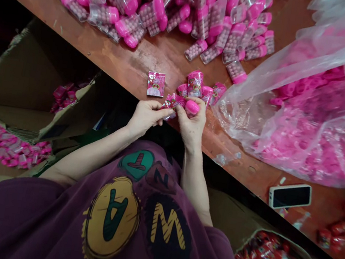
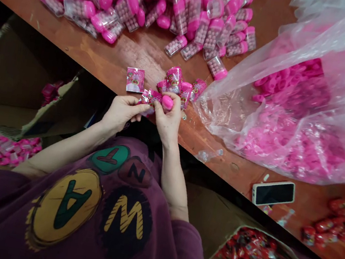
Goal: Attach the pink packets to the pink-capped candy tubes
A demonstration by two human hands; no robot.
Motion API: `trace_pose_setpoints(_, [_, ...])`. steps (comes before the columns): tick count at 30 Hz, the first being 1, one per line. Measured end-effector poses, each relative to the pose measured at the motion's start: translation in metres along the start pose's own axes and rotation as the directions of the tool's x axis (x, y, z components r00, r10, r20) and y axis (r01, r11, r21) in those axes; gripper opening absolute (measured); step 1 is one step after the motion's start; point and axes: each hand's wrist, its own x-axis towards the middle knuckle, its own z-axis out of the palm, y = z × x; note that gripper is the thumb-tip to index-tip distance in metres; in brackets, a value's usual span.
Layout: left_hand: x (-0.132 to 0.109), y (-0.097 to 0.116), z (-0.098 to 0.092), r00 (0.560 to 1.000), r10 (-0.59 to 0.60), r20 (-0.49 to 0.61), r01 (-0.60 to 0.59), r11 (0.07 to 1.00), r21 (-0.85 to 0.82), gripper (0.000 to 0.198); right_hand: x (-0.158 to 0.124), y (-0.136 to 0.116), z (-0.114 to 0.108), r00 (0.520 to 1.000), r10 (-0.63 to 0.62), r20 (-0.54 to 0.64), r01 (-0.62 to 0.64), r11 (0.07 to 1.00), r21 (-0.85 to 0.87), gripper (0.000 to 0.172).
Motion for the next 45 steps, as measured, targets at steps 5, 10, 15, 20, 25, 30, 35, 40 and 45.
trace_pose_setpoints(5, [-0.002, 0.000, -0.019, 0.997, -0.002, -0.075, 0.001, 1.000, -0.017, 0.024, -0.002, -0.009, -0.005, 0.986, 0.020, 0.163, 0.062, 0.872, -0.485, 0.022])
trace_pose_setpoints(10, [-0.008, 0.007, -0.023, 0.987, -0.046, -0.153, 0.012, 0.977, -0.214, 0.019, -0.010, -0.018, -0.008, 0.992, 0.007, 0.127, 0.073, 0.786, -0.614, 0.027])
trace_pose_setpoints(15, [-0.013, 0.011, -0.009, 0.992, -0.123, -0.037, 0.100, 0.920, -0.379, 0.018, -0.016, -0.016, -0.005, 0.998, -0.041, -0.044, 0.037, 0.996, -0.079, 0.026])
trace_pose_setpoints(20, [-0.013, 0.005, 0.002, 0.986, -0.162, 0.042, 0.167, 0.926, -0.339, 0.024, -0.019, -0.013, 0.002, 0.996, 0.085, 0.018, -0.087, 0.982, 0.166, 0.037])
trace_pose_setpoints(25, [-0.010, -0.001, 0.001, 0.988, -0.156, 0.011, 0.155, 0.958, -0.240, 0.034, -0.018, -0.011, 0.000, 0.999, 0.030, 0.026, -0.031, 0.998, 0.058, 0.028])
trace_pose_setpoints(30, [-0.007, -0.001, -0.017, 0.988, -0.126, -0.088, 0.107, 0.976, -0.188, 0.032, -0.018, -0.014, -0.008, 0.995, 0.031, 0.091, 0.002, 0.940, -0.342, 0.030])
trace_pose_setpoints(35, [-0.009, 0.009, -0.032, 0.969, -0.065, -0.237, 0.018, 0.980, -0.196, 0.033, -0.021, -0.020, -0.025, 0.974, 0.208, 0.093, -0.097, 0.748, -0.656, 0.031])
trace_pose_setpoints(40, [-0.020, 0.012, -0.012, 0.987, -0.120, -0.106, 0.087, 0.958, -0.272, 0.032, -0.025, -0.028, -0.026, 0.997, 0.075, -0.030, -0.081, 0.943, -0.324, 0.035])
trace_pose_setpoints(45, [-0.023, 0.003, 0.005, 0.979, -0.176, 0.107, 0.202, 0.921, -0.333, 0.026, -0.028, -0.031, -0.011, 0.991, 0.071, 0.115, -0.081, 0.993, 0.088, 0.032])
